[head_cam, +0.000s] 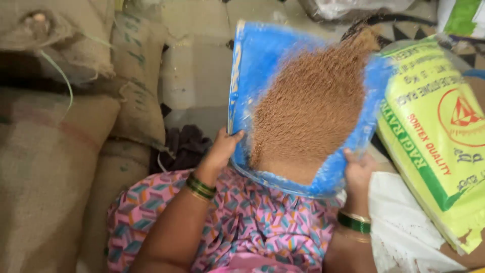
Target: The person is sifting and cleaning grain using a winnowing tray and a bowl.
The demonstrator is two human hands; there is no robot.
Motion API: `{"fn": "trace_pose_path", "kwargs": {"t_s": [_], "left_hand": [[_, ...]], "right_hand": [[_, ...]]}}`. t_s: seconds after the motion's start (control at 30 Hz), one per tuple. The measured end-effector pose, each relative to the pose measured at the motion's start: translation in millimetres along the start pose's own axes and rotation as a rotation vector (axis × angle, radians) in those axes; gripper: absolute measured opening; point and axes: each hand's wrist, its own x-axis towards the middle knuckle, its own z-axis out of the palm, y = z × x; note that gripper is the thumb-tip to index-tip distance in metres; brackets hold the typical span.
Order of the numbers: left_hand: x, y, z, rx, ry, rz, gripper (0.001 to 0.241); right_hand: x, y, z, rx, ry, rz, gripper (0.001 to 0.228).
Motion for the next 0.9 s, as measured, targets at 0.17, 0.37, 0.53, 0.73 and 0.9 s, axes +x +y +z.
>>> {"fn": "trace_pose_path", "kwargs": {"t_s": [0.17,0.37,0.53,0.73,0.9], "left_hand": [[-4,-76,-20,0.119,0.102,-0.365,0.035],[-26,45,28,0.059,-0.055,-0.065,0.035],[1,5,11,-0.054,-0.108,0.138,0.029],[-3,-79,-16,0.001,0.05,-0.37,0.035],[-15,14,28,0.615,0.143,0.366,0.039]], "right_hand": [[-15,69,-19,-0.259,-0.114,0.308,0.021],[-11,-42,-7,-0.047,-0.017,0.135,0.02],[9,-18,-10,0.059,0.036,-0.052,0.023],[-18,38,-12,-0.178,-0.095,0.337,0.019],[-2,9,-24,-0.147,-0.032,0.137,0.02]]}}
